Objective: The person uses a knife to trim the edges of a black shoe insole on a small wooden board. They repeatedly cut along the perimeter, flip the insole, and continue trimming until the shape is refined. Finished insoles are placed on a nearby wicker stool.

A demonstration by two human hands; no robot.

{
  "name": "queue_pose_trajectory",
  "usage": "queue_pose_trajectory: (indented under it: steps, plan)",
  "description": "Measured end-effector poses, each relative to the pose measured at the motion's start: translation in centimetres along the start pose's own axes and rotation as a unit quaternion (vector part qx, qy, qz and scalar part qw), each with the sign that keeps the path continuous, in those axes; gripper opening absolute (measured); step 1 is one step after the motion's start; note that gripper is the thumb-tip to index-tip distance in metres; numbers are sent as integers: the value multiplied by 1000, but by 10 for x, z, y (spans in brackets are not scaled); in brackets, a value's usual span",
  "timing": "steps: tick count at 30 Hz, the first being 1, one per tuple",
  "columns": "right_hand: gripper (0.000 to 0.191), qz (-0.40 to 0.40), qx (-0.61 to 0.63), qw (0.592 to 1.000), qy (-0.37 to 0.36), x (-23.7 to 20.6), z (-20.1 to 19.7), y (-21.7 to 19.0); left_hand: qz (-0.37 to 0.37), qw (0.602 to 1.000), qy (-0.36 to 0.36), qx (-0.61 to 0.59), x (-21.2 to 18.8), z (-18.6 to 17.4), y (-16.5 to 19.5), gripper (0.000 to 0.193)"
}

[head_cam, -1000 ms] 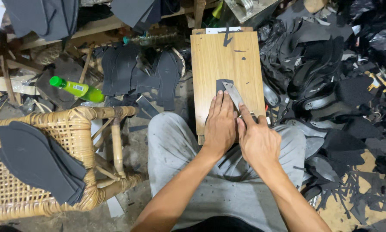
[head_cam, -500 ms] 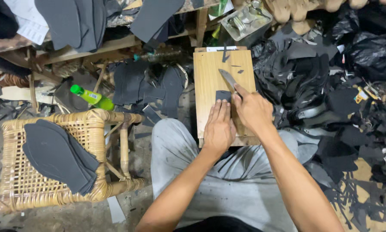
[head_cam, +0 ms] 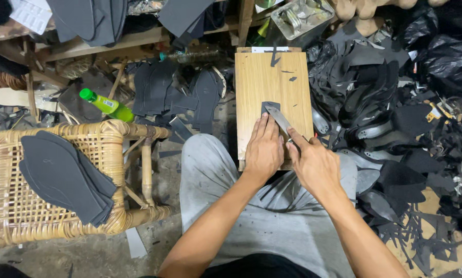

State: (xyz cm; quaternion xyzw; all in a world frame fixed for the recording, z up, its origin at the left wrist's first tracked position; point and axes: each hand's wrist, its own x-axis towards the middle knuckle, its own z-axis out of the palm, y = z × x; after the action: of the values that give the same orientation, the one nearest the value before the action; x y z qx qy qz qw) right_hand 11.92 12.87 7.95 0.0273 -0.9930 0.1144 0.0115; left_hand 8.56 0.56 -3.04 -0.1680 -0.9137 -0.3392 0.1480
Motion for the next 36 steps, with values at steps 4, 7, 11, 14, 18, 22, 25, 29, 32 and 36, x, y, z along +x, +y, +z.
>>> queue_pose_trajectory:
  steps: [4,7,11,14,18,22,25,29,32,36]
  plan:
    - [40,-1,-2,1000,6,2,4,-4,1,1000,1,-7,-1,2,-1,50]
    - [42,24,-6,1000,-10,5,6,-10,1,1000,-2,-9,-2,3,-2,48]
    - [43,34,7,999,-2,7,14,-15,-12,1000,-3,-10,-4,6,-3,51]
    - [43,41,21,999,2,7,21,-13,-14,1000,-10,-5,-5,11,-7,49]
    - [39,59,15,998,34,43,29,-3,13,1000,9,20,-10,14,-1,56]
    - [40,26,77,996,33,87,21,1,11,1000,5,17,1,-1,-4,64]
    - [37,31,70,997,14,64,16,6,2,1000,-4,3,-1,-2,2,61]
    - [41,42,58,997,6,10,13,3,2,1000,2,7,-9,0,-1,51]
    - [42,52,48,997,-4,3,2,3,11,1000,13,8,-3,0,0,55]
    - [43,48,20,998,-27,-7,-3,-2,-4,1000,3,6,-8,3,0,54]
